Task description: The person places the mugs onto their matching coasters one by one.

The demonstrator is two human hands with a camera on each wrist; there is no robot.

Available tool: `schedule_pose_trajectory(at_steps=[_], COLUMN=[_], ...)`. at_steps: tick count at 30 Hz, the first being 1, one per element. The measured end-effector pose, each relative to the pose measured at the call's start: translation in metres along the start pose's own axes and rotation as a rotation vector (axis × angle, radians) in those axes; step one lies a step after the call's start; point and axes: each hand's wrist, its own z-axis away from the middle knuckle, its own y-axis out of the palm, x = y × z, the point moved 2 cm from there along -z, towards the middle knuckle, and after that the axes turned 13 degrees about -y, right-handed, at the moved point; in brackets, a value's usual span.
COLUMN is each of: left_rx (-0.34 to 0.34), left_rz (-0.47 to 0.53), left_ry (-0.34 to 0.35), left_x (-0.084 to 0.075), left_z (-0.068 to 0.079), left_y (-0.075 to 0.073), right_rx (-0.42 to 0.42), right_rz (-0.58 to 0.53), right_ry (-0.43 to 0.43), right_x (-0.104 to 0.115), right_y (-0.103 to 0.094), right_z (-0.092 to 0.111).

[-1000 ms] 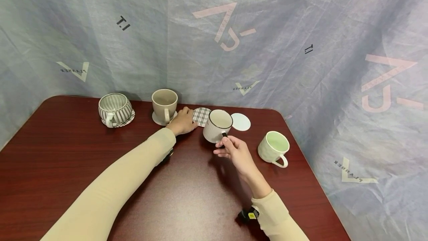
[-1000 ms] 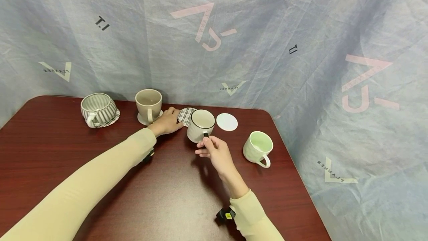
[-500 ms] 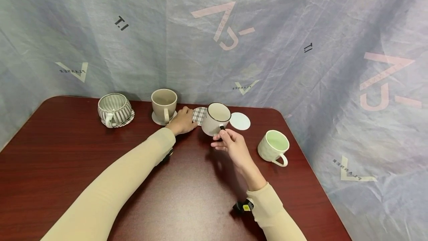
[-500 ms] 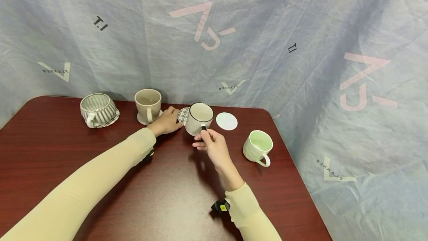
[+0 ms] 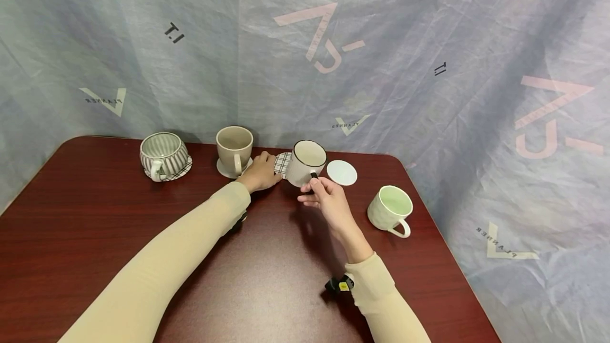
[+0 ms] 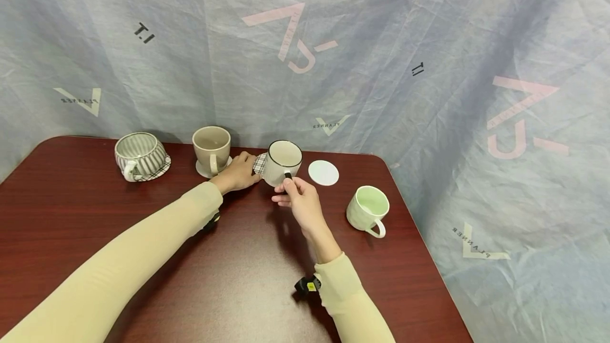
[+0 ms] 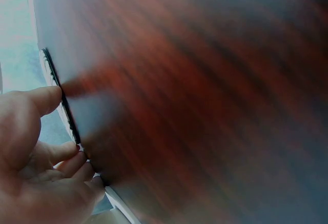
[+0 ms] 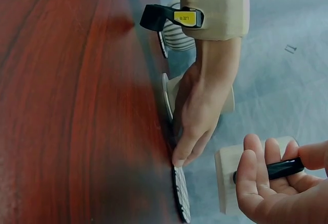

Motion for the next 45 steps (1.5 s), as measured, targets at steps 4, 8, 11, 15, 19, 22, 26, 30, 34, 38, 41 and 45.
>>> schedule_pose_trajectory(at_steps=[4,8,11,15,19,22,26,30,34,38,41,45], left_rx=[-0.004,-0.005,-0.006,-0.011,-0.013,-0.012,-0.015,-0.023,-0.025,-0.018,-0.017,-0.022], left_rz=[0.007,-0.004,-0.013,-0.014,-0.009,-0.004,-0.001,0.002,-0.001,-0.006,-0.008,-0.017], left_ry=[0.001,0.001,0.004,0.007,0.003,0.002,0.004,0.008,0.008,0.002,-0.005,-0.004], left_x=[0.000,0.000,-0.001,-0.002,-0.002,-0.002,-0.001,-0.001,0.000,0.000,0.000,-0.001], left_z=[-0.002,-0.002,0.001,0.003,0.004,0.005,0.004,0.004,0.004,0.004,0.003,0.003], left_y=[0.001,0.001,-0.001,-0.003,-0.003,-0.003,-0.003,-0.002,-0.002,-0.002,-0.001,-0.001], right_rx=[0.000,-0.005,-0.012,-0.008,-0.007,-0.009,-0.008,-0.010,-0.026,-0.036,-0.041,-0.052], right_rz=[0.022,0.037,0.039,0.042,0.041,0.043,0.058,0.065,0.059,0.051,0.053,0.059], right_ry=[-0.006,-0.010,-0.014,-0.021,-0.024,-0.028,-0.037,-0.043,-0.044,-0.048,-0.052,-0.051], right_x=[0.000,-0.001,-0.003,-0.004,-0.007,-0.009,-0.013,-0.017,-0.020,-0.023,-0.025,-0.026], right_y=[0.001,0.002,0.002,0.003,0.006,0.008,0.010,0.011,0.012,0.014,0.016,0.019], right_z=[-0.005,-0.011,-0.015,-0.020,-0.024,-0.028,-0.033,-0.037,-0.042,-0.048,-0.051,-0.056])
